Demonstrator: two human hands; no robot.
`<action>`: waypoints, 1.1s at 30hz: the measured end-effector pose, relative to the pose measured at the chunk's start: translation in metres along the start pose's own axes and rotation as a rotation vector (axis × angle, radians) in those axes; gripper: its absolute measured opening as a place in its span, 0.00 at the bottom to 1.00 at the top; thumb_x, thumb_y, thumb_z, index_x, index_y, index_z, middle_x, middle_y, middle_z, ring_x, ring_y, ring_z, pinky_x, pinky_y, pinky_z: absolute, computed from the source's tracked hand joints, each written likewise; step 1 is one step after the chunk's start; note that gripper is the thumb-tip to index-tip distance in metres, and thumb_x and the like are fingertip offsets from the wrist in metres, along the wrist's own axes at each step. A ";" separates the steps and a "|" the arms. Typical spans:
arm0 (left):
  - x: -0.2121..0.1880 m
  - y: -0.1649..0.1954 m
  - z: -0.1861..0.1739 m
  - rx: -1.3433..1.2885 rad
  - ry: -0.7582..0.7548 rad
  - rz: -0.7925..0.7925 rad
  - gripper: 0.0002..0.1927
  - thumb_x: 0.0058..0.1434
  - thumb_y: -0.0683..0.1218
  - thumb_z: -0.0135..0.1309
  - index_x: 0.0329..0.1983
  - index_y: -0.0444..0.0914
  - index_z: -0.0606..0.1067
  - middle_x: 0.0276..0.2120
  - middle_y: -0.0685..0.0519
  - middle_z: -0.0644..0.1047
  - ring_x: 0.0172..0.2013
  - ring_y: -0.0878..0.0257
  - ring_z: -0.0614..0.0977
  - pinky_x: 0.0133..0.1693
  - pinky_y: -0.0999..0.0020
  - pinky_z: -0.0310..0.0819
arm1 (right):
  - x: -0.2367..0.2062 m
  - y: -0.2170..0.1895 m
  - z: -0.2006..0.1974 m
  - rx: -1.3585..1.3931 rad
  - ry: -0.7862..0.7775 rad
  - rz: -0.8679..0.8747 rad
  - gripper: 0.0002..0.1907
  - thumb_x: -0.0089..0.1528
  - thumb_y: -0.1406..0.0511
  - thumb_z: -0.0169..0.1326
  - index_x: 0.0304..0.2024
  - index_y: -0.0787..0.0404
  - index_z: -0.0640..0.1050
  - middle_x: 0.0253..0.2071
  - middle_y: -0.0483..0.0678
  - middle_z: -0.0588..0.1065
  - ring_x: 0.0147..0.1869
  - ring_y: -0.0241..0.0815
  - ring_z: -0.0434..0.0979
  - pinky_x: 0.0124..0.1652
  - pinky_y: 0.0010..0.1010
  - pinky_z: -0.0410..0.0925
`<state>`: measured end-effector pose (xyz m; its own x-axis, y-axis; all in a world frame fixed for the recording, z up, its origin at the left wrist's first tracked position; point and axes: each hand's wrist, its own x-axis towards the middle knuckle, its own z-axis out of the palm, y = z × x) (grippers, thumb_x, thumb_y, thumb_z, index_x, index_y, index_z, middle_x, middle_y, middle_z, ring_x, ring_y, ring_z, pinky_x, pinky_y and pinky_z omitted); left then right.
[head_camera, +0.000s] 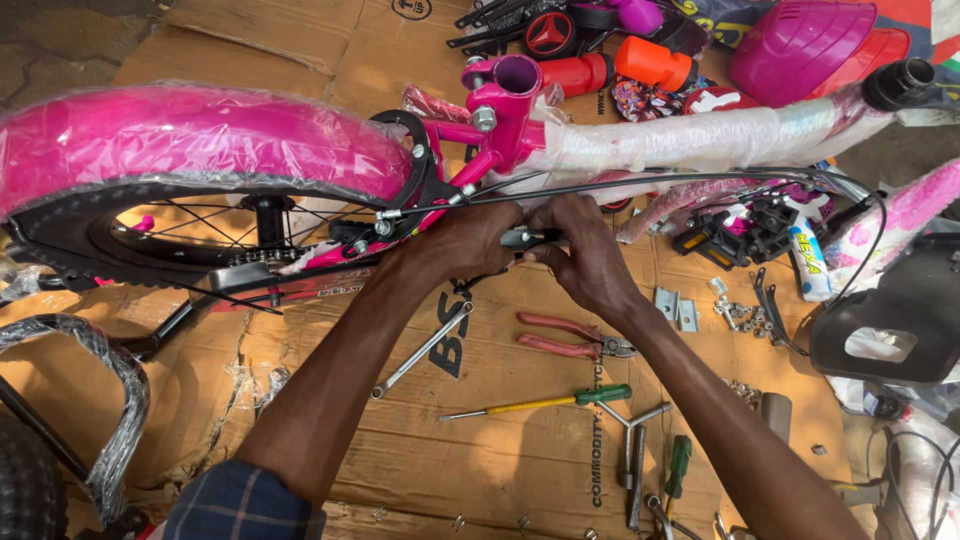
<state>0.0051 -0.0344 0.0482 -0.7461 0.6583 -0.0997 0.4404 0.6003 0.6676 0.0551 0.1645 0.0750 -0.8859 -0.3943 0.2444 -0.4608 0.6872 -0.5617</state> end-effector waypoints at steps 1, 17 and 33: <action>0.000 -0.001 0.000 0.005 -0.017 -0.011 0.23 0.51 0.44 0.64 0.50 0.33 0.75 0.42 0.38 0.79 0.45 0.46 0.82 0.46 0.53 0.75 | 0.000 0.001 0.001 0.031 0.003 0.016 0.19 0.54 0.65 0.67 0.43 0.64 0.75 0.43 0.51 0.73 0.50 0.54 0.71 0.50 0.43 0.66; 0.000 0.001 0.005 -0.036 0.047 0.061 0.22 0.51 0.38 0.56 0.50 0.31 0.71 0.39 0.36 0.77 0.40 0.43 0.81 0.39 0.48 0.73 | -0.011 0.010 0.013 0.415 0.142 0.213 0.13 0.63 0.65 0.62 0.49 0.63 0.82 0.43 0.45 0.79 0.44 0.33 0.76 0.45 0.27 0.70; -0.013 0.014 -0.008 -0.084 0.002 0.019 0.25 0.54 0.43 0.57 0.56 0.32 0.71 0.46 0.37 0.77 0.47 0.45 0.81 0.46 0.51 0.74 | -0.041 0.014 0.027 0.451 0.271 0.300 0.14 0.70 0.64 0.54 0.56 0.64 0.77 0.51 0.45 0.77 0.55 0.38 0.76 0.55 0.29 0.69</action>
<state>0.0168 -0.0379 0.0651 -0.7392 0.6681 -0.0853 0.4111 0.5478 0.7286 0.0862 0.1744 0.0359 -0.9830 -0.0132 0.1830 -0.1732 0.3949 -0.9022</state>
